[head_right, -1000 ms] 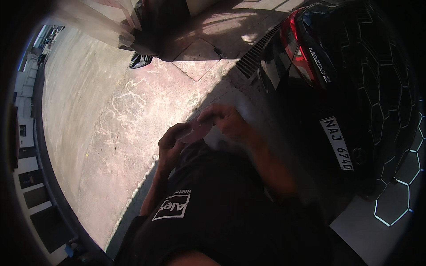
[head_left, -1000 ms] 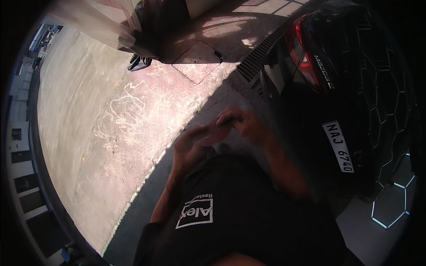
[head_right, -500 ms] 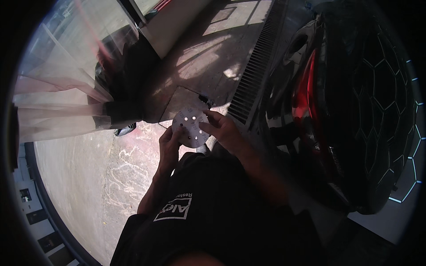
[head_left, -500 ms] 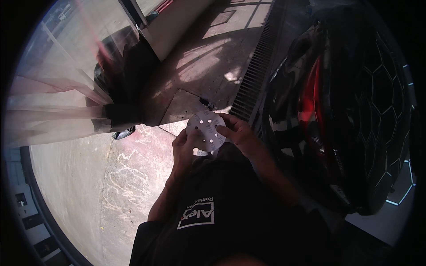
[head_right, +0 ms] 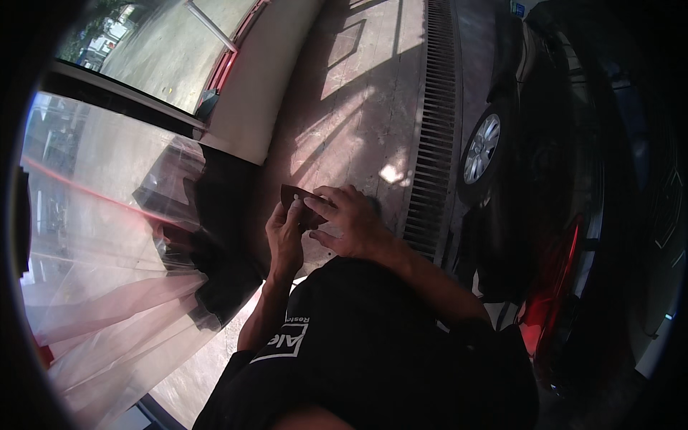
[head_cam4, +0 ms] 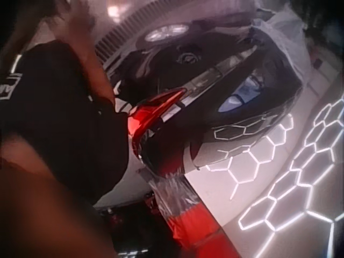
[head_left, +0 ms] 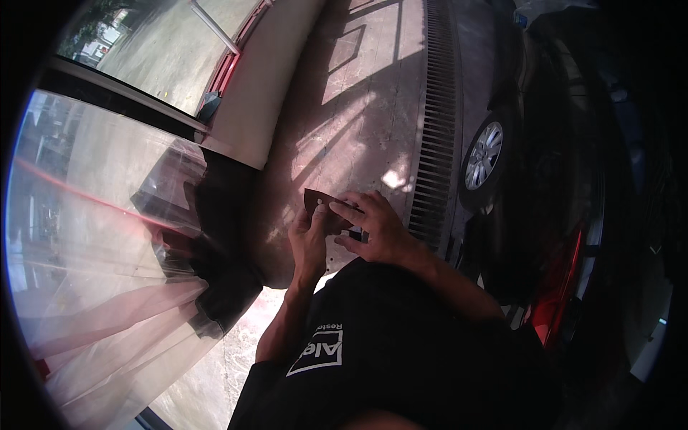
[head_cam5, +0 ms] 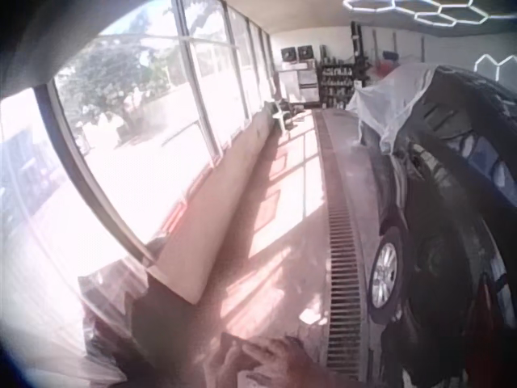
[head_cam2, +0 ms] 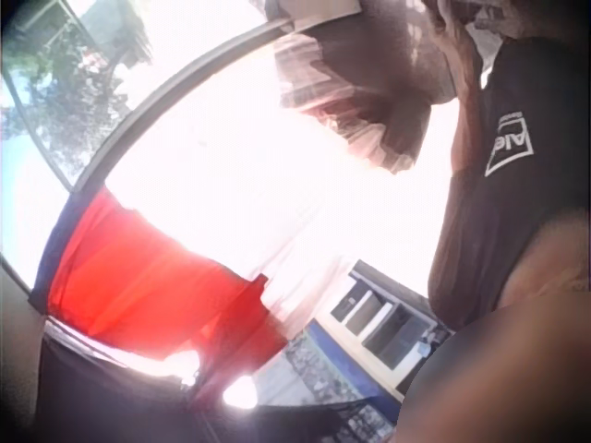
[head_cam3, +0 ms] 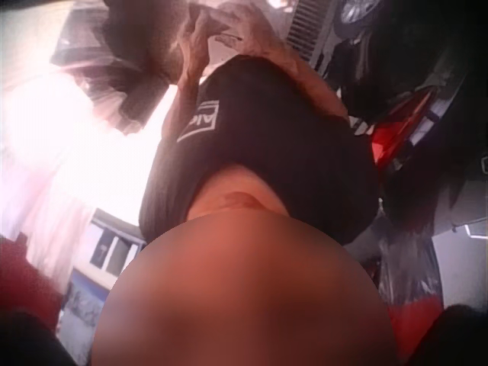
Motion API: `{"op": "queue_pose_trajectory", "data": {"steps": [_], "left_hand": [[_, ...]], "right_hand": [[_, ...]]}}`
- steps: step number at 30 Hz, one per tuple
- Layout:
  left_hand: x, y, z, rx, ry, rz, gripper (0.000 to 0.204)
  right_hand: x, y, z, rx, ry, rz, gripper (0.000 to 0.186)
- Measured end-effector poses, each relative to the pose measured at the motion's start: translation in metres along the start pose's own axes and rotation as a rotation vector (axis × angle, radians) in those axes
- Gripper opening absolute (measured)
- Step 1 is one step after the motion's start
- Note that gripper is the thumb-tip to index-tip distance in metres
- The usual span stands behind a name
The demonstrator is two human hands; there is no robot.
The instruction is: The person sands the inner surface of a red car trunk lid using a sanding pad. They work along the edges and around the latch area, then close the trunk and walk away while holding the sanding pad.
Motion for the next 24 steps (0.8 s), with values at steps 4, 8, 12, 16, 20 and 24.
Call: {"op": "queue_pose_trajectory", "data": {"steps": [4,8,12,16,20,24], "left_hand": [[-0.047,-0.131,-0.042,0.004,-0.004,-0.018,0.027],[-0.075,-0.268,-0.096,0.028,-0.014,0.005,0.024],[-0.099,-0.403,-0.149,0.132,0.059,0.11,0.026],[-0.129,-0.554,-0.207,0.33,-0.14,0.075,0.068],[-0.178,-0.707,-0.299,0.698,-0.842,-0.477,0.057],[-0.204,-0.838,-0.409,0.89,-0.918,-0.244,0.043]], "right_hand": [[-0.096,-0.12,0.006,0.05,-0.335,-0.522,0.051],[-0.209,-0.218,-0.007,0.143,-0.603,-0.84,0.037],[-0.3,-0.337,0.013,0.156,-0.542,-0.779,0.033],[-0.403,-0.453,0.039,0.273,-0.407,-0.708,0.03],[-0.486,-0.573,0.074,0.21,-0.18,-0.59,0.029],[-0.571,-0.68,0.137,0.043,-0.153,-0.733,0.033]]}}
Point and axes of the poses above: each hand's wrist, its own y-axis away from the middle knuckle, its own z-axis out of the back of the hand, x = y × z, the point moved 5 cm from there along -y, towards the middle knuckle, and after that the axes turned 7 degrees about -x, right-handed, at the moved point
